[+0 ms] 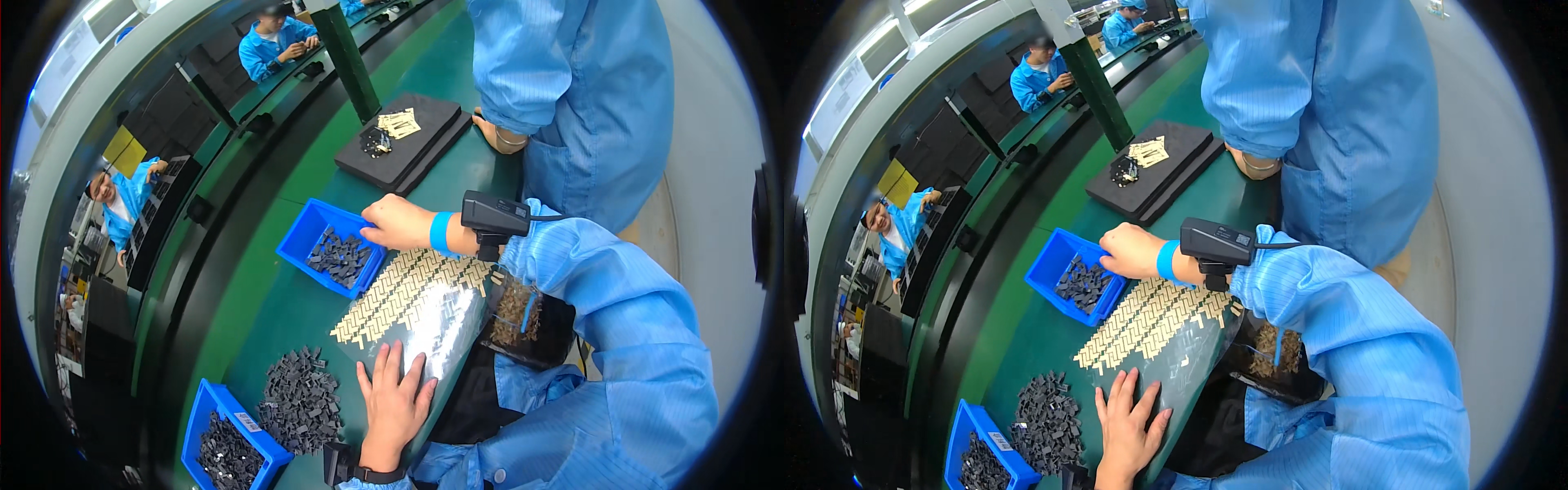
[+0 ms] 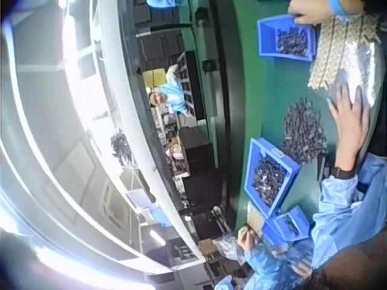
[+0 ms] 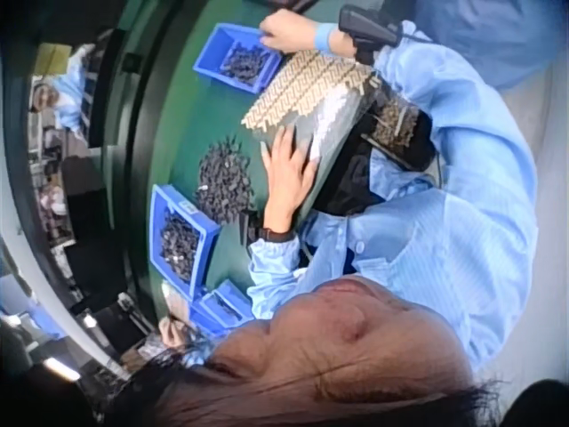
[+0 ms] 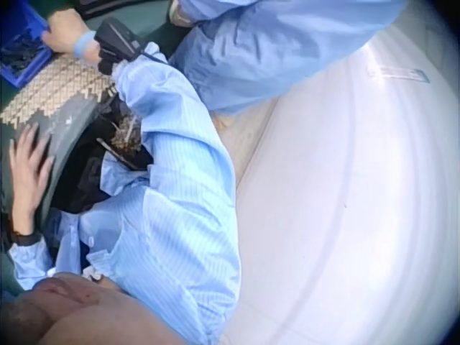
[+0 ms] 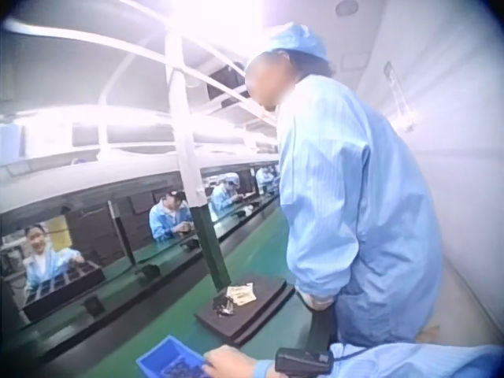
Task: Assembling small black plastic components and gold contacts at a factory assembly line workstation.
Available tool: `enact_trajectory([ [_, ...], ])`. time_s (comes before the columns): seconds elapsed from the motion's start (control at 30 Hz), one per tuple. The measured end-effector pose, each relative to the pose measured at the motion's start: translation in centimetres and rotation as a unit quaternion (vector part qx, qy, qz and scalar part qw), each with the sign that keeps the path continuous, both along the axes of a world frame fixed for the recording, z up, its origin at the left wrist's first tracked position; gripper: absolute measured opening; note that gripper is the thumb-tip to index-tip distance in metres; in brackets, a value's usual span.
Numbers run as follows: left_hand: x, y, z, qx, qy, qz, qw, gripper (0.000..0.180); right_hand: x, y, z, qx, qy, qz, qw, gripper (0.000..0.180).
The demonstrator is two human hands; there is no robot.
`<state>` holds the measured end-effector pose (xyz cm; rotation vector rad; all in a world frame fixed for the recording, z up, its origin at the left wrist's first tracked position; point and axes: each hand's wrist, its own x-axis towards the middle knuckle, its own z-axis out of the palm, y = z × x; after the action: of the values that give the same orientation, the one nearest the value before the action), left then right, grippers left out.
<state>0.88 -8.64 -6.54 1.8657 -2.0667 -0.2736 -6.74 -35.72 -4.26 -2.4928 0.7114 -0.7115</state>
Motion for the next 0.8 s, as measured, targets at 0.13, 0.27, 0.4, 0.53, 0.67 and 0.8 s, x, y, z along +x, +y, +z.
enact_trajectory([
  [0.13,-0.2,-0.6,0.2,0.009,0.006,0.001,1.0,0.04,-0.3,0.4,1.1,0.121,0.036,0.038,0.991,0.028],
  [0.27,0.0,-1.5,0.3,0.005,0.016,0.001,1.0,0.04,-3.2,-1.2,1.5,0.062,0.013,0.094,0.994,0.035],
  [0.4,0.2,-1.4,1.0,-0.004,0.023,0.032,0.999,0.038,-9.5,-1.6,3.7,-0.1,0.001,0.062,0.993,0.024],
  [0.53,0.4,-1.3,0.6,-0.001,0.034,0.025,0.999,0.04,-16.1,0.6,2.9,-0.087,0.054,0.052,0.993,0.018],
  [0.67,0.2,-1.3,0.6,-0.005,0.037,0.03,0.999,0.041,-19.0,3.8,1.1,-0.035,0.049,0.02,0.998,0.016],
  [0.8,0.1,-1.1,0.7,-0.043,0.027,0.037,0.998,0.042,-19.0,6.1,-1.3,-0.029,-0.053,0.026,0.998,0.016],
])
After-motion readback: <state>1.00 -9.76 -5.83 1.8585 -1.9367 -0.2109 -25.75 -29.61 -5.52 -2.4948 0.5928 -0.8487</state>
